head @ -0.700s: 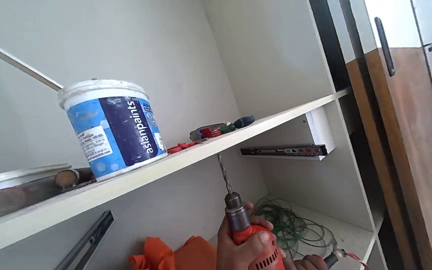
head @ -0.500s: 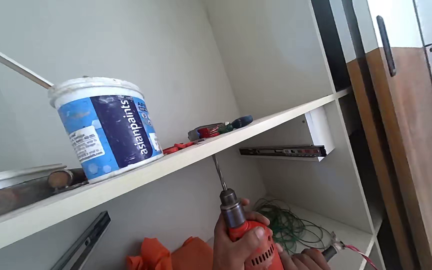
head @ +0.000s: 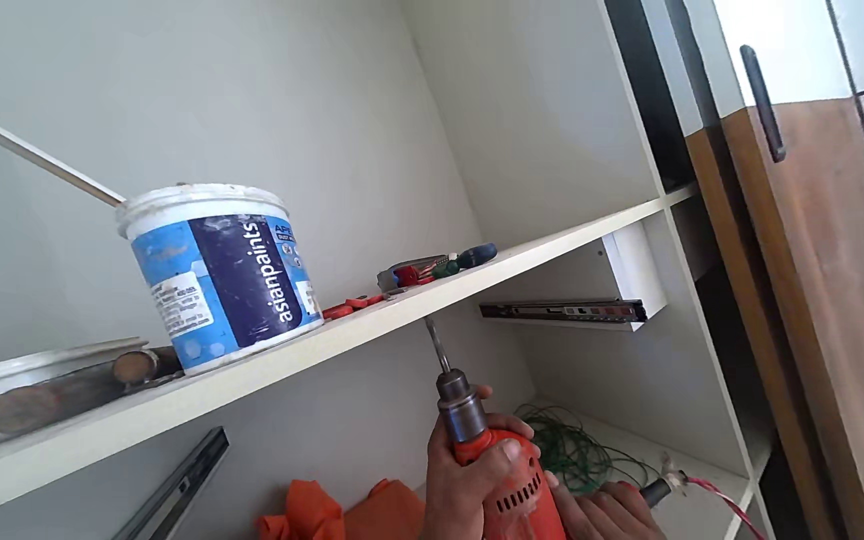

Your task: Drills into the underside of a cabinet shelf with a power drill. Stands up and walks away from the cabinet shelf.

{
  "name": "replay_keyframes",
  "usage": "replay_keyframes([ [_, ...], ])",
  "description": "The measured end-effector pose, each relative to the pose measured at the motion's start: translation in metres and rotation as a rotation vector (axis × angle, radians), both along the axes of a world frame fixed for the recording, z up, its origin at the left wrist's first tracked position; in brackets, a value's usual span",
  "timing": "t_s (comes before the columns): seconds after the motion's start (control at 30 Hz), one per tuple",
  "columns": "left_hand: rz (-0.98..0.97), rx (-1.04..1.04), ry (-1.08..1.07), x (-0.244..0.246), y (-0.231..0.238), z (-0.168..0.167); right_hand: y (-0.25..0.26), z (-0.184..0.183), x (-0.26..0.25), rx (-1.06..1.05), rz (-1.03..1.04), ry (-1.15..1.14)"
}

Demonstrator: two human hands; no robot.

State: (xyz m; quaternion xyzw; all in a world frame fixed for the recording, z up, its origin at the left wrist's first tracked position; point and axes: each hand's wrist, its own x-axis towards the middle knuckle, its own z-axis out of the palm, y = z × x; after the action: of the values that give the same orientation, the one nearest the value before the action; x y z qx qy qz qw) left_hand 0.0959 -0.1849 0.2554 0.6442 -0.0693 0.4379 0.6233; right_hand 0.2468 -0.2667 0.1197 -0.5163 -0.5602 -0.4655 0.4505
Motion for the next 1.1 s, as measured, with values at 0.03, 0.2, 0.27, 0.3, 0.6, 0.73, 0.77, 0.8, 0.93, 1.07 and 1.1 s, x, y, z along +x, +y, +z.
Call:
replay_keyframes([
  [0.03, -0.003, 0.000, 0.000, 0.000, 0.001, -0.002, 0.000, -0.001, 0.001, -0.002, -0.002, -0.004],
  [0.2, -0.018, -0.007, -0.056, -0.005, 0.006, -0.005, 0.001, 0.004, -0.001, -0.036, 0.000, -0.036],
  [0.27, -0.017, -0.002, -0.063, -0.011, 0.007, -0.004, 0.003, 0.005, -0.005, -0.046, 0.014, -0.047],
  [0.3, -0.009, -0.002, -0.059, -0.014, 0.007, -0.003, 0.005, 0.006, -0.009, -0.045, 0.024, -0.043],
  [0.6, 0.025, 0.015, -0.045, -0.023, 0.007, -0.002, 0.009, 0.003, -0.016, -0.034, 0.086, -0.028],
  [0.73, 0.042, 0.019, -0.041, -0.026, 0.004, -0.002, 0.013, 0.000, -0.018, -0.017, 0.114, -0.033],
  [0.77, 0.048, 0.019, -0.045, -0.026, 0.004, -0.003, 0.014, -0.001, -0.018, -0.013, 0.114, -0.034],
  [0.8, 0.047, 0.021, -0.049, -0.026, 0.005, -0.004, 0.015, -0.002, -0.018, -0.009, 0.107, -0.035],
  [0.93, 0.028, 0.041, -0.062, -0.020, 0.011, -0.006, 0.018, -0.001, -0.010, 0.015, 0.070, -0.051],
  [1.07, 0.018, 0.046, -0.092, -0.006, 0.015, -0.005, 0.020, 0.004, 0.003, 0.056, 0.026, -0.065],
  [1.1, 0.017, 0.042, -0.088, -0.004, 0.015, -0.007, 0.019, 0.002, 0.005, 0.056, 0.017, -0.072],
])
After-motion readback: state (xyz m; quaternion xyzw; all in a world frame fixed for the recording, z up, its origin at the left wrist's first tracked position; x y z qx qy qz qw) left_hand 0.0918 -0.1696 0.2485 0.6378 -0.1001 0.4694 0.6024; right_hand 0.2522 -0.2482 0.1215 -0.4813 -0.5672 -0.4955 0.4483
